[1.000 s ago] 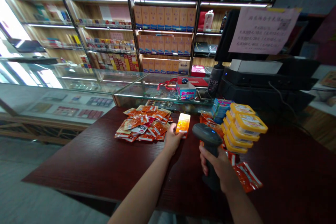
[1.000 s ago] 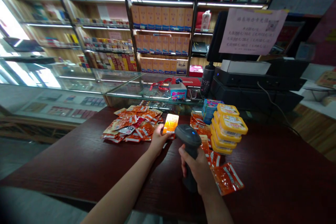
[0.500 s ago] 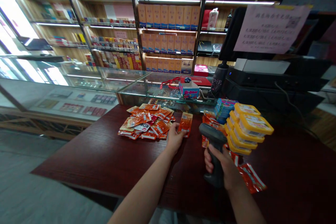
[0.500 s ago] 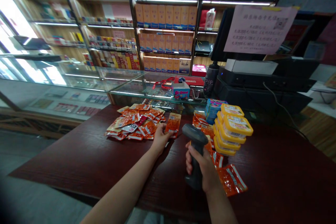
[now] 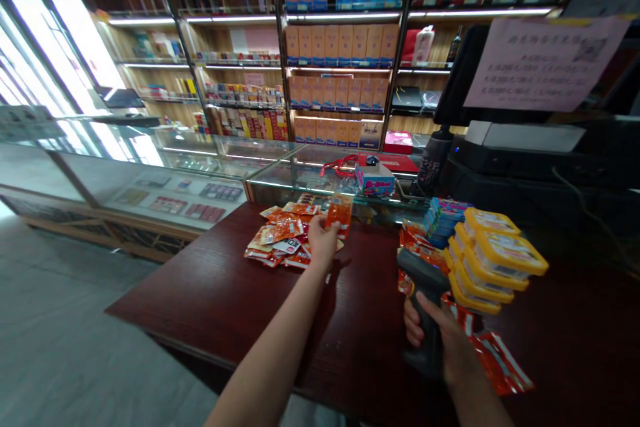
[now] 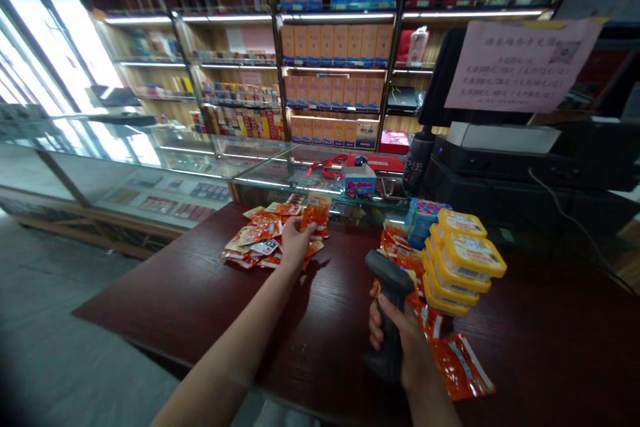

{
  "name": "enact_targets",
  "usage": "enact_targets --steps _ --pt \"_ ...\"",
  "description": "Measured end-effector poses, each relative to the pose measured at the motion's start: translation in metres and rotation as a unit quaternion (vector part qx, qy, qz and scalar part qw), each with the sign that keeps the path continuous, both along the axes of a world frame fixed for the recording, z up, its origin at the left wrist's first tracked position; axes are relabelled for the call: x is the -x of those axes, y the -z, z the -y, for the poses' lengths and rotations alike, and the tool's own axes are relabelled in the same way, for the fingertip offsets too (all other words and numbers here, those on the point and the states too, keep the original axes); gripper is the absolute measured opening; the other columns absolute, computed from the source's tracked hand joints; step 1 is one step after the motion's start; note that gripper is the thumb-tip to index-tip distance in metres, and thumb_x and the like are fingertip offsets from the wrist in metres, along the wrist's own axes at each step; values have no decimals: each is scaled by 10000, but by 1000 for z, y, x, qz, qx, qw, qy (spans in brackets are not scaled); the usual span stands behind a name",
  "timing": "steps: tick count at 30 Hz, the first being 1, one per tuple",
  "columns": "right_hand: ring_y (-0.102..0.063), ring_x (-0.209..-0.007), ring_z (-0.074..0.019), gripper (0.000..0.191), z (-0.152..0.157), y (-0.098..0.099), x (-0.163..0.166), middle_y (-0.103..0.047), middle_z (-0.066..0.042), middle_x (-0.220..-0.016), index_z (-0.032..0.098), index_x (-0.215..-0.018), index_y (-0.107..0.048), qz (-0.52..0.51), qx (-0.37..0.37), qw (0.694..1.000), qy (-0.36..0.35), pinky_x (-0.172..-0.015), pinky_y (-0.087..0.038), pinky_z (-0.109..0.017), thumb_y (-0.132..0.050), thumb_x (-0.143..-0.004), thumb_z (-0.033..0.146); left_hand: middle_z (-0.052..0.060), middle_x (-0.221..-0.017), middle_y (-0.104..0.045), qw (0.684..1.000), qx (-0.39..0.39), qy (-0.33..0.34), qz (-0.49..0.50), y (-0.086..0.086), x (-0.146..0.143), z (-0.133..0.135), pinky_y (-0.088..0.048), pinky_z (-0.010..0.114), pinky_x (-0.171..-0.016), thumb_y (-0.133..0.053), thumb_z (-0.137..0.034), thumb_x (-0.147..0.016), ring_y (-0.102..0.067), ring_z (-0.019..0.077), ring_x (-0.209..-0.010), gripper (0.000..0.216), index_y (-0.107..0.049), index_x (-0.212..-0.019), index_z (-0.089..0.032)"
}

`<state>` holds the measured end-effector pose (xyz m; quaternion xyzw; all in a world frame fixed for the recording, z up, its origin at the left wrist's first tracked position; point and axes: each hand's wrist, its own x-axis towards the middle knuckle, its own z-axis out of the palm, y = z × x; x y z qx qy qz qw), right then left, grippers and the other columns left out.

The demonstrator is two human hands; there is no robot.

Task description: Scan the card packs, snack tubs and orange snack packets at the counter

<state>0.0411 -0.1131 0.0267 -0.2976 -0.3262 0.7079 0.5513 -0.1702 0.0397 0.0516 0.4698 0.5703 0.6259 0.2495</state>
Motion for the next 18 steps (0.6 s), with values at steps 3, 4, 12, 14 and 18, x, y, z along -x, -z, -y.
enact_targets --steps 3,4,12,14,18 --pt "-428 -403 -55 266 1 -1 1 -502 81 -566 241 -916 -512 4 -1 1000 2 -391 -332 -178 -695 -796 392 30 -863 -649 991 43 -104 -69 -25 47 -18 -471 305 -758 -639 -275 -714 -626 183 -810 253 -548 -930 -179" --pt "-430 -405 -53 268 1 -2 1 -503 80 -569 239 -912 -512 5 -3 1000 1 -392 -333 -176 -696 -794 394 46 -895 -657 983 68 -130 -107 -31 64 -22 -467 314 -765 -646 -278 -712 -632 200 -838 278 -559 -957 -179" --pt "-449 -411 -53 241 3 -3 1 -519 68 -583 228 -942 -548 -6 -19 1000 -23 -380 -353 -167 -680 -812 382 152 -1095 -645 897 234 -185 -325 -31 122 -31 -418 454 -854 -580 -403 -786 -551 355 -1085 336 -631 -1062 -219" --pt "-453 -416 -53 228 2 -1 1 -523 67 -589 231 -949 -550 -9 -17 1000 -23 -384 -363 -165 -671 -822 377 175 -1140 -608 873 237 -197 -378 -28 122 -28 -408 464 -871 -554 -432 -799 -506 368 -1123 356 -649 -1058 -207" --pt "-443 -414 -52 205 0 5 -1 -519 66 -587 230 -904 -550 -13 -22 1000 -16 -379 -367 -165 -671 -822 373 183 -1172 -555 855 235 -187 -423 -27 121 -25 -403 429 -893 -532 -418 -810 -473 339 -1133 390 -635 -1104 -183"
